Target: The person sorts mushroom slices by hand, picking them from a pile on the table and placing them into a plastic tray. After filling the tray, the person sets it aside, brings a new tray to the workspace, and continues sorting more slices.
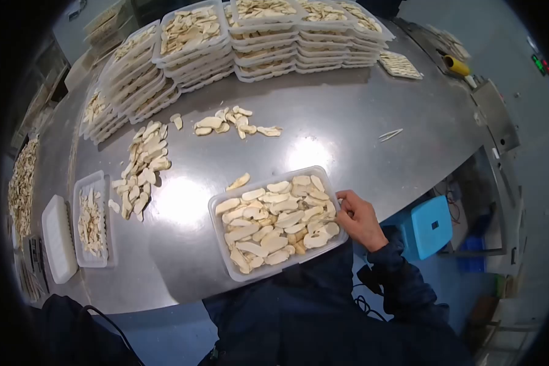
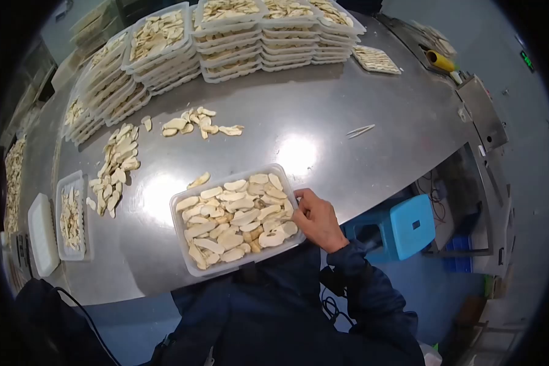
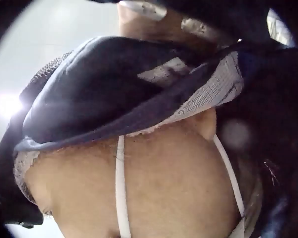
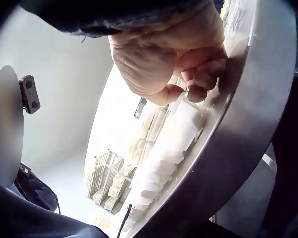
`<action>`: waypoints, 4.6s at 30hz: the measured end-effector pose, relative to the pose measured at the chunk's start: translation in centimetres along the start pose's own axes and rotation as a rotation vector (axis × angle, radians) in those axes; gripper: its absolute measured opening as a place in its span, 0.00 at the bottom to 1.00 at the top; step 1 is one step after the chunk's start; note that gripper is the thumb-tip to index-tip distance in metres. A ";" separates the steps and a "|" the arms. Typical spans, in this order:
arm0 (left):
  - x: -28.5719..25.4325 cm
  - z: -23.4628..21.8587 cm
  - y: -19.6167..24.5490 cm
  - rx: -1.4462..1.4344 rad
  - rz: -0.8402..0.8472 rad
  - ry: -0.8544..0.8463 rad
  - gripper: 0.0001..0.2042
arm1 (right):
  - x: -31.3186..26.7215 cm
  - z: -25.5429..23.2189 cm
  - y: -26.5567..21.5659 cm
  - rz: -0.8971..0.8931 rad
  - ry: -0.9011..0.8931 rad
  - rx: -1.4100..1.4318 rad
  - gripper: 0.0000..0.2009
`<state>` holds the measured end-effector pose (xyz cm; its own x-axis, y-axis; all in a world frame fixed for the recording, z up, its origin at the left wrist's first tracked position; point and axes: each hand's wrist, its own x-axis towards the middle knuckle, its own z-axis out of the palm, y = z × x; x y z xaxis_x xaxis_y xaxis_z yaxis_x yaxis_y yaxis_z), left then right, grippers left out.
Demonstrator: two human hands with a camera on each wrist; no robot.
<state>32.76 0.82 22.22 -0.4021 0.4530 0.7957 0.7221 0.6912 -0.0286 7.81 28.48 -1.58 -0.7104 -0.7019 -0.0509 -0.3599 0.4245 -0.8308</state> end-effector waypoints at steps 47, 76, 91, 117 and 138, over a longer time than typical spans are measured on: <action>-18.6 15.3 -11.6 0.050 -1.229 -0.472 0.09 | -0.1 -0.8 1.4 0.051 0.153 0.130 0.16; -14.2 16.7 -1.8 0.242 -1.249 -0.212 0.08 | -0.9 0.8 2.3 -0.183 0.299 0.030 0.17; -14.5 15.6 -0.7 0.118 -1.389 -0.116 0.10 | -1.1 0.6 2.1 -0.193 0.294 -0.011 0.17; -15.3 18.5 -20.6 0.313 -0.840 -0.495 0.11 | -2.0 -1.5 4.3 -0.199 0.492 -0.204 0.13; -10.8 16.3 -5.2 -0.529 -1.373 -0.313 0.04 | -1.8 -1.4 4.4 -0.208 0.490 -0.288 0.12</action>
<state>24.20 1.51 3.91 -0.9670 -0.2145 -0.1378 -0.2186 0.4193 0.8811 6.71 32.40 -4.36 -0.7785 -0.4709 0.4150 -0.6222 0.4924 -0.6086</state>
